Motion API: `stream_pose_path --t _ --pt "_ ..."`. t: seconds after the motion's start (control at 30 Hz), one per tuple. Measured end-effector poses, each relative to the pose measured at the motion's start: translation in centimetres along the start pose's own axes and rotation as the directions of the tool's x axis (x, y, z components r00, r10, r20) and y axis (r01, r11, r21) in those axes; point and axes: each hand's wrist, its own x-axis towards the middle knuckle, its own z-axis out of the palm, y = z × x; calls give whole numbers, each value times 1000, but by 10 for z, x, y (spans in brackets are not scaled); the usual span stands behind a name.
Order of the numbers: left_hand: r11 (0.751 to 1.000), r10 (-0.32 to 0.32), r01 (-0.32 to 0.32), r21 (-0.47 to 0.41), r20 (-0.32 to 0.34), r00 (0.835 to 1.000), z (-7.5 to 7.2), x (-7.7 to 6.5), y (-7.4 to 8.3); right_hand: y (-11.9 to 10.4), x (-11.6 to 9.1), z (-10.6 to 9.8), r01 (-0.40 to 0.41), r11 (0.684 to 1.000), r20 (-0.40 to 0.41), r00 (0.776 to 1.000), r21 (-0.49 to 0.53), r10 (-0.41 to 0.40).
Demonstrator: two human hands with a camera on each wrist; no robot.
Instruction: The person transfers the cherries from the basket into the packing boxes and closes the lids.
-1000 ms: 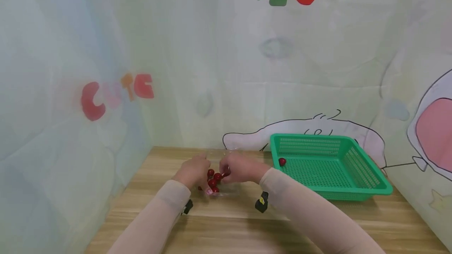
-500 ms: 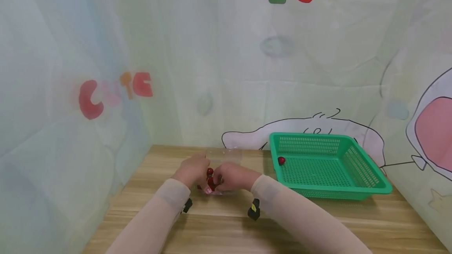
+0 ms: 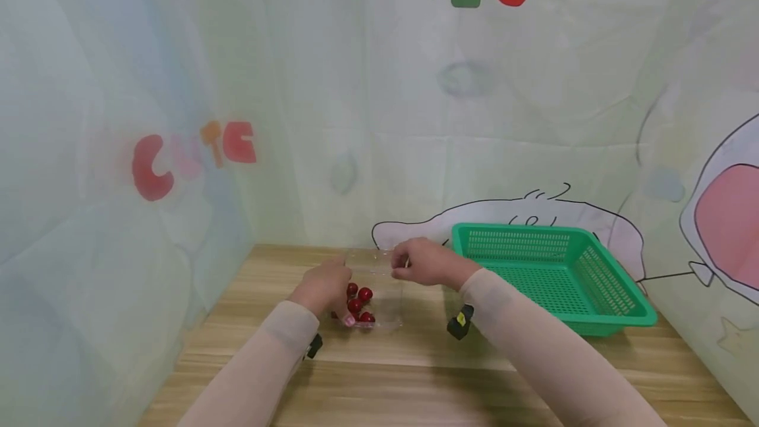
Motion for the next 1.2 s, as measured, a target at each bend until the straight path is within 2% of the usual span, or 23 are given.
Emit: stream_pose_path --t 0.13,0.27,0.4,0.5,0.7,0.83,0.93,1.2 --pt "1000 -5 5 -3 5 1000 0 -1 0 27 -11 -26 -71 997 -71 995 25 72" --pt "1000 -7 7 -7 10 1000 2 -2 -1 58 -22 -47 -145 988 -125 981 56 152" --pt "1000 -15 15 -13 13 1000 2 -5 -1 88 -32 -61 -204 974 -148 965 95 217" --pt "1000 -13 13 -15 13 1000 2 -6 -2 108 -38 -66 -248 963 -133 956 109 261" --pt "1000 -22 22 -20 14 1000 1 -7 -3 134 -42 -62 -300 953 -40 953 35 302" --pt "999 -28 28 -35 15 999 4 -6 -4 148 -40 -54 -358 932 25 934 47 358" --pt "999 -31 31 -44 19 999 5 -5 -5 155 -37 -48 -393 919 57 919 42 391" --pt "998 -29 29 -51 13 1000 4 -7 -6 158 -25 -30 -418 908 132 900 -12 416"
